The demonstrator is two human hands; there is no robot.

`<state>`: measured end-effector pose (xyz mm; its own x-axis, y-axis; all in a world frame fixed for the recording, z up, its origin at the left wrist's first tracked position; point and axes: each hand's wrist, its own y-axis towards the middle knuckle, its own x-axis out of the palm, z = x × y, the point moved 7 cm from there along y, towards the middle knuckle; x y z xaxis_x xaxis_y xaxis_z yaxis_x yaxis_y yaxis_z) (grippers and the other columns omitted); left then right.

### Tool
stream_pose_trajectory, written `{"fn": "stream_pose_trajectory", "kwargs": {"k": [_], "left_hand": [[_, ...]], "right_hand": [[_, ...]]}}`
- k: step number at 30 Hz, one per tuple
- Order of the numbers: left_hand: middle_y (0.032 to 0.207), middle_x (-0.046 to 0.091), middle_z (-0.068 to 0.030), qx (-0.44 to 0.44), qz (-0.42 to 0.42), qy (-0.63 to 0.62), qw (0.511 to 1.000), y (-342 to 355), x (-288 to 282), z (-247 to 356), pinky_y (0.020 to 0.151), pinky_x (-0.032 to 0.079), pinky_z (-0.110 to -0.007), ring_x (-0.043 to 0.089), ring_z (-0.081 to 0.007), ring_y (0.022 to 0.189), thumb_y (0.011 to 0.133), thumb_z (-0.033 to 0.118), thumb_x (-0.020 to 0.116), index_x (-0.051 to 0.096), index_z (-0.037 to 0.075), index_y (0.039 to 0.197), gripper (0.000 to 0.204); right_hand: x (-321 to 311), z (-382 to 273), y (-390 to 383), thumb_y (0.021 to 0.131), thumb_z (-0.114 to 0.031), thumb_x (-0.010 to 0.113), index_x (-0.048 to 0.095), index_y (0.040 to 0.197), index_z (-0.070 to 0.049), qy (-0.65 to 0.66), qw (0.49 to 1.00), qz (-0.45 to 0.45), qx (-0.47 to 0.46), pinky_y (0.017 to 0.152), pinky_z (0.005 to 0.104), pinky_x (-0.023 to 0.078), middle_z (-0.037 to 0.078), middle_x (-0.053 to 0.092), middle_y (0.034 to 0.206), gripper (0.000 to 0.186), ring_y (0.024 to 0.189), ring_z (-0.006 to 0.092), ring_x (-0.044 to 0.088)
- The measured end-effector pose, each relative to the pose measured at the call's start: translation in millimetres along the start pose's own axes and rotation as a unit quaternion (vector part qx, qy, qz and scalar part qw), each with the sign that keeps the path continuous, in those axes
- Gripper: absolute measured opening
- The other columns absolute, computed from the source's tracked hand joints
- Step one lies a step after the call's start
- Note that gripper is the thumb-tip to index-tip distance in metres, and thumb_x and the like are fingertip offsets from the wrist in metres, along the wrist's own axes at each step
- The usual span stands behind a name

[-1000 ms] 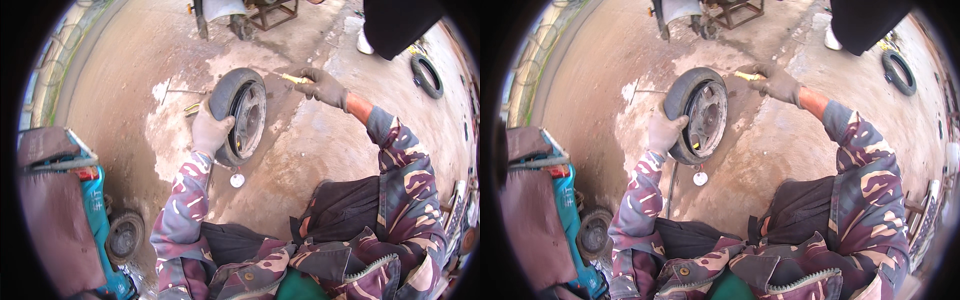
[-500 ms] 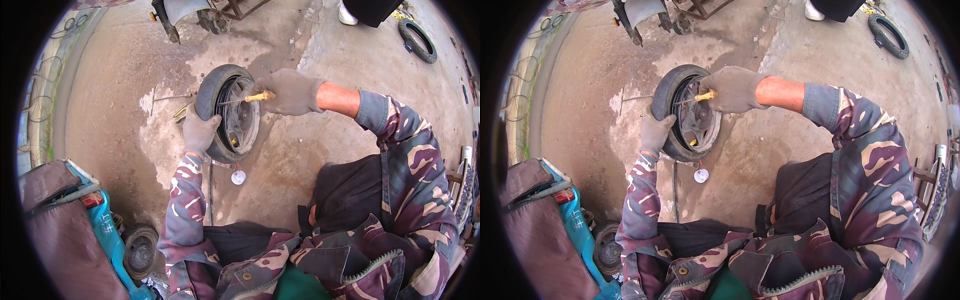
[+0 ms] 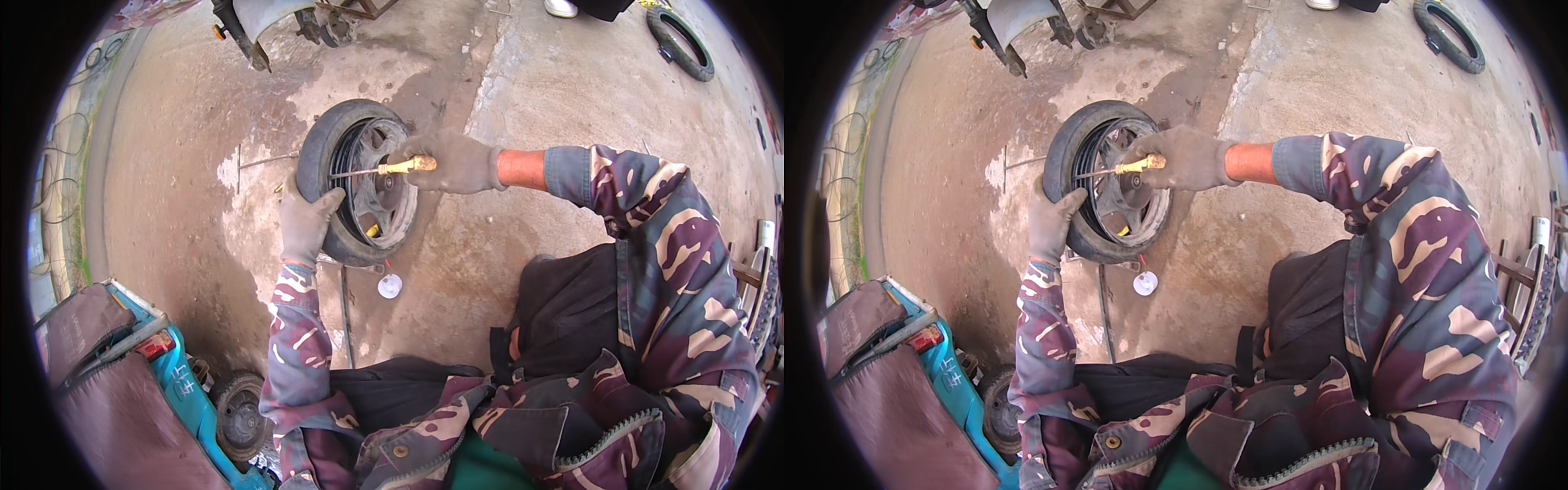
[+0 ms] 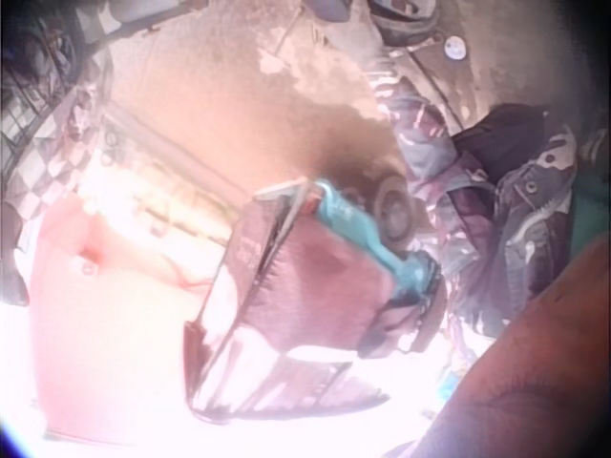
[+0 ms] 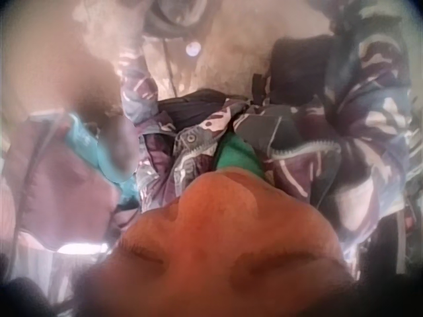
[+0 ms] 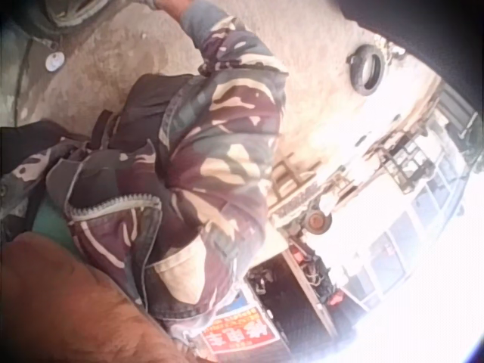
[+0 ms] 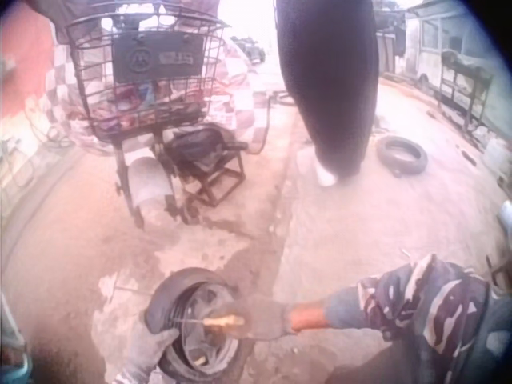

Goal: The person removes a tire from a wheel rim using a tire lever and hands, then places the tire and rim on the ground. The person works in a cluttered outdoor repair area with tools and vehicle parts visible.

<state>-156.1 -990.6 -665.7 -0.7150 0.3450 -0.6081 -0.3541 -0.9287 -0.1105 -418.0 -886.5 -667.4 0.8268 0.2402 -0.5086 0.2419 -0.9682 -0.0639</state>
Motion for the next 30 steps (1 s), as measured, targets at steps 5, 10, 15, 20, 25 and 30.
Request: {"fn": "stream_pose_trajectory", "kwargs": {"k": [5,10,15,20,25,30], "left_hand": [[0.123,0.075,-0.0237,0.019,0.028,0.068,0.997,-10,0,15,0.099,0.058,-0.042,0.075,-0.0356,0.111,0.080,0.022,0.088,0.058,-0.008,0.142,0.075],[0.122,0.075,-0.0265,0.012,0.032,0.047,0.998,-21,7,28,0.099,0.059,-0.043,0.075,-0.0383,0.111,0.081,0.023,0.089,0.055,-0.007,0.143,0.077],[0.118,0.074,-0.0297,0.016,0.031,0.018,0.999,-41,24,61,0.095,0.061,-0.047,0.077,-0.0417,0.109,0.083,0.035,0.088,0.050,-0.003,0.141,0.079],[0.123,0.069,-0.0350,0.006,-0.099,0.036,0.994,-67,100,104,0.096,0.059,-0.051,0.073,-0.0475,0.110,0.082,0.047,0.089,0.042,-0.009,0.150,0.100],[0.126,0.065,-0.0373,-0.001,-0.088,-0.063,0.994,-94,156,107,0.097,0.058,-0.052,0.070,-0.0515,0.114,0.084,0.049,0.089,0.031,-0.013,0.156,0.112],[0.133,0.061,-0.0410,0.017,0.018,-0.136,0.990,-101,190,107,0.099,0.057,-0.052,0.068,-0.0535,0.118,0.086,0.045,0.089,0.027,-0.017,0.156,0.111]], "right_hand": [[8,-18,-7,0.094,-0.032,0.069,0.071,0.133,-0.006,0.030,0.999,0.019,0.038,0.100,0.0463,0.057,0.025,0.078,0.111,0.048,0.109,0.0409,0.076],[21,-57,-19,0.097,-0.027,0.066,0.069,0.128,0.003,-0.023,0.993,0.023,0.113,0.093,0.0486,0.057,0.027,0.077,0.105,0.043,0.100,0.0391,0.078],[-32,-73,-15,0.096,-0.026,0.067,0.072,0.129,0.000,-0.044,0.977,-0.095,0.189,0.077,0.0407,0.059,0.018,0.076,0.094,0.042,0.079,0.0221,0.072],[-94,-77,-56,0.090,-0.019,0.073,0.077,0.122,-0.001,-0.040,0.923,-0.161,0.347,0.054,0.0292,0.051,0.005,0.070,0.081,0.036,0.062,0.0110,0.062],[-110,-59,-80,0.087,-0.014,0.076,0.078,0.120,-0.003,-0.130,0.879,-0.181,0.422,0.066,0.0318,0.054,0.004,0.072,0.085,0.035,0.073,0.0131,0.065],[-108,-71,-68,0.090,-0.018,0.072,0.077,0.122,-0.004,-0.256,0.882,-0.196,0.343,0.076,0.0411,0.059,0.016,0.076,0.089,0.035,0.081,0.0289,0.074]]}}
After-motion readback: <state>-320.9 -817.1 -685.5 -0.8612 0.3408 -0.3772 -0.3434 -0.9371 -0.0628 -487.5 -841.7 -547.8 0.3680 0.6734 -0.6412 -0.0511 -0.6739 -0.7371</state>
